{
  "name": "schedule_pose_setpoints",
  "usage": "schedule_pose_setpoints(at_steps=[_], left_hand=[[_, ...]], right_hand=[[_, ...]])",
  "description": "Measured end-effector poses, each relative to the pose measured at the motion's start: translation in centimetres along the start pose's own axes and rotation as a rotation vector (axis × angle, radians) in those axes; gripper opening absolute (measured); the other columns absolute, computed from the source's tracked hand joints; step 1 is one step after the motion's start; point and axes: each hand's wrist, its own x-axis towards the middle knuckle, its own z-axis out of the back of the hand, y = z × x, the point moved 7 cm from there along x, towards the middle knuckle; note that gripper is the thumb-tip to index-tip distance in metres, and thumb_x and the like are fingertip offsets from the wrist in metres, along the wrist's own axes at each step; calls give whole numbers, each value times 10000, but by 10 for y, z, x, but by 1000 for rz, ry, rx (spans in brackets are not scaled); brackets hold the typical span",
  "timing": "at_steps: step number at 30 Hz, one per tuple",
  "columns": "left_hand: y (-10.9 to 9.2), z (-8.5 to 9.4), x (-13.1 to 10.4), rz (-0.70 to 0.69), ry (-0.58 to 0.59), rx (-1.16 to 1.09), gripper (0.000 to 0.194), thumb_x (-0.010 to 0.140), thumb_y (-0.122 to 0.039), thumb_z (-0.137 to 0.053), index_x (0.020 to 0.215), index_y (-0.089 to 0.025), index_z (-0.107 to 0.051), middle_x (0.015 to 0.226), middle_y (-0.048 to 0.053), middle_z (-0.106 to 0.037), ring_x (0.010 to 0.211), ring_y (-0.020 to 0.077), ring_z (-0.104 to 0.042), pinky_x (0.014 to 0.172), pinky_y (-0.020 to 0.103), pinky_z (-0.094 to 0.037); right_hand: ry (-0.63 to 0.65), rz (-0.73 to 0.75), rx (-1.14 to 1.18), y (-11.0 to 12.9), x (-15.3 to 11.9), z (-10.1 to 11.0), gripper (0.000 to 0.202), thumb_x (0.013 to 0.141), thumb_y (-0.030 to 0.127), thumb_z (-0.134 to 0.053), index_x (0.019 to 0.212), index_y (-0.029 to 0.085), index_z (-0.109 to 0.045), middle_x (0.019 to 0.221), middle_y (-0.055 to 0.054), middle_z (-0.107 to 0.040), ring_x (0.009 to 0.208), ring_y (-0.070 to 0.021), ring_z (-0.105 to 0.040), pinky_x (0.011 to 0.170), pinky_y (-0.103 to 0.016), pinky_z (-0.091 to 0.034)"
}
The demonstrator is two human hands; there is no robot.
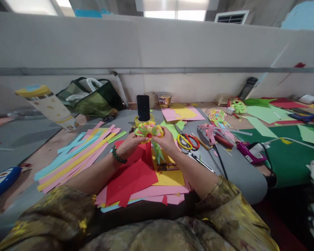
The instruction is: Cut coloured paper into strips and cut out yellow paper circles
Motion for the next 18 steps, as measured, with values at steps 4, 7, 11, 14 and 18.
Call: schedule_pose_setpoints(at_steps=[4, 7, 11, 14, 18], left_hand=[[2, 1, 1, -12, -4, 8, 278, 543, -256, -756, 812, -183, -744, 882, 49, -765, 977, 282, -673, 952, 396, -455], [1, 2, 2, -19, -14, 24, 263, 535, -266, -763, 784, -185, -742, 873, 54, -764, 1000, 301, -664, 940, 399, -461], [1, 3, 1, -13, -29, 56, 229, 522, -224, -748, 748, -186, -748, 827, 43, -763, 988, 303, -665, 934, 398, -468], [0, 2, 0, -10, -40, 67, 218, 525, -239, -754, 735, -178, -753, 804, 46, -761, 958, 299, -672, 926, 402, -476], [-3, 2, -2, -22, -62, 62, 238, 520, -270, -773, 737, -171, -760, 789, 53, -758, 939, 298, -675, 914, 400, -486]], right_hand=[[-1, -2, -12, -2, 0, 0, 443, 482, 316, -720, 897, 211, -603, 808, 14, -690, 788, -217, -648, 772, -372, -528], [-12, 2, 0, -1, 1, 1, 473, 478, 346, -745, 908, 218, -594, 820, 15, -688, 810, -218, -656, 787, -372, -534], [-11, -32, 29, -3, 2, 1, 475, 478, 327, -704, 920, 230, -559, 733, 49, -654, 727, -198, -651, 699, -341, -539], [-14, -20, 19, -3, 1, 2, 467, 487, 317, -708, 920, 232, -553, 726, 53, -651, 709, -193, -647, 667, -327, -534], [-7, -4, -2, -1, 0, 0, 458, 501, 313, -730, 924, 227, -579, 746, 39, -667, 705, -185, -635, 669, -324, -530]])
